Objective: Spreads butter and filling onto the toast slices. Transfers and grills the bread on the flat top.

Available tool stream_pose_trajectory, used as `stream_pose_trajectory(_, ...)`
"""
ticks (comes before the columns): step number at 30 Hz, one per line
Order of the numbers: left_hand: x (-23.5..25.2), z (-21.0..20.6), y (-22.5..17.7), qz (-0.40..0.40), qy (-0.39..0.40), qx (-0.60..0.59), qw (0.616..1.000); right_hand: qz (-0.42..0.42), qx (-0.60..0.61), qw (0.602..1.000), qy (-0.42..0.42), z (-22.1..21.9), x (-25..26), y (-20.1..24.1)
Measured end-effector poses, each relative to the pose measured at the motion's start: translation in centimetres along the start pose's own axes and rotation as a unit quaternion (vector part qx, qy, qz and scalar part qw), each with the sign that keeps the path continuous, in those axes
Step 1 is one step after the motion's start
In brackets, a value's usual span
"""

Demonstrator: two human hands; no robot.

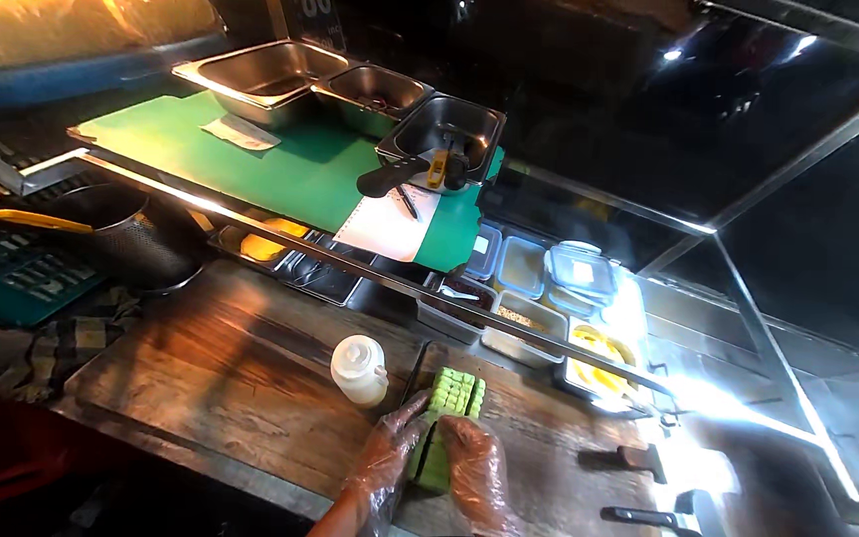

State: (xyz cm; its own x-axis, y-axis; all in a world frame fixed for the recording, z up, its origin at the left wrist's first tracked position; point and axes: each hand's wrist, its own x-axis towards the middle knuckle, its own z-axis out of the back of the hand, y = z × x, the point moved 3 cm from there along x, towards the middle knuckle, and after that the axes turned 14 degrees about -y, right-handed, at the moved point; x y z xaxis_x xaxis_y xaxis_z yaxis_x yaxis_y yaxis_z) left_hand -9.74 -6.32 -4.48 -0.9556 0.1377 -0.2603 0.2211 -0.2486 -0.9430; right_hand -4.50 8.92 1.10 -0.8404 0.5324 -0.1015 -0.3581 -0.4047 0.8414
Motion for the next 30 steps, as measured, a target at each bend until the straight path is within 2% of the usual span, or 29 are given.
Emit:
stream_pose_trajectory(3, -0.1, 0.0, 0.2, 0.011, -0.005, 0.004, 1.0, 0.035, -0.007, 0.998, -0.052, 0.7, -0.4, -0.6)
stream_pose_trajectory(6, 0.1, 0.0, 0.2, 0.011, -0.002, 0.004, 1.0, 0.076, -0.059, 0.995, -0.024, 0.2, -1.4, 0.1)
stream_pose_trajectory(8, 0.1, 0.0, 0.3, 0.004, 0.004, 0.0, 1.0, 0.07, -0.083, 0.994, 0.006, -0.1, -1.7, 1.1)
stream_pose_trajectory(11, 0.1, 0.1, 0.1, -0.001, 0.008, -0.008, 1.0, 0.062, -0.101, 0.993, 0.011, -0.1, -1.6, 1.6)
stream_pose_trajectory(13, 0.0, 0.1, 0.0, 0.0, 0.006, 0.0, 1.0, 0.087, -0.116, 0.989, 0.006, 0.1, -1.7, 1.6)
stream_pose_trajectory(15, -0.1, 0.0, -0.2, 0.007, 0.004, 0.005, 1.0, 0.107, -0.07, 0.991, -0.045, 1.0, -1.5, 0.3)
stream_pose_trajectory(16, -0.1, 0.0, -0.4, 0.005, -0.008, 0.011, 1.0, 0.108, -0.027, 0.989, -0.101, 1.8, -1.2, -0.6)
stream_pose_trajectory(18, -0.1, -0.2, -0.8, -0.025, -0.036, 0.026, 0.999, 0.059, 0.073, 0.977, -0.192, 3.0, -0.1, -3.1)
stream_pose_trajectory(19, 0.1, -0.4, -1.1, -0.044, -0.041, 0.048, 0.997, 0.015, 0.126, 0.971, -0.203, 3.0, 0.5, -4.5)
stream_pose_trajectory(21, 0.5, -1.2, -1.9, -0.057, -0.039, 0.097, 0.993, -0.062, 0.201, 0.967, -0.146, 1.5, 1.0, -6.3)
stream_pose_trajectory(24, 0.1, -2.7, -2.6, 0.003, -0.021, 0.179, 0.984, -0.102, 0.201, 0.973, -0.054, -1.5, 0.2, -5.0)
stream_pose_trajectory(26, 0.2, -2.4, -2.2, 0.034, -0.039, 0.131, 0.99, -0.104, 0.156, 0.981, -0.057, -1.8, 0.0, -5.1)
stream_pose_trajectory(28, 1.1, -2.2, -1.8, 0.022, -0.024, 0.094, 0.995, -0.103, 0.146, 0.981, -0.078, -1.7, 0.1, -5.5)
stream_pose_trajectory(30, 0.6, -2.8, -1.8, -0.012, -0.052, 0.105, 0.993, -0.128, 0.161, 0.976, -0.075, -2.4, -0.2, -5.4)
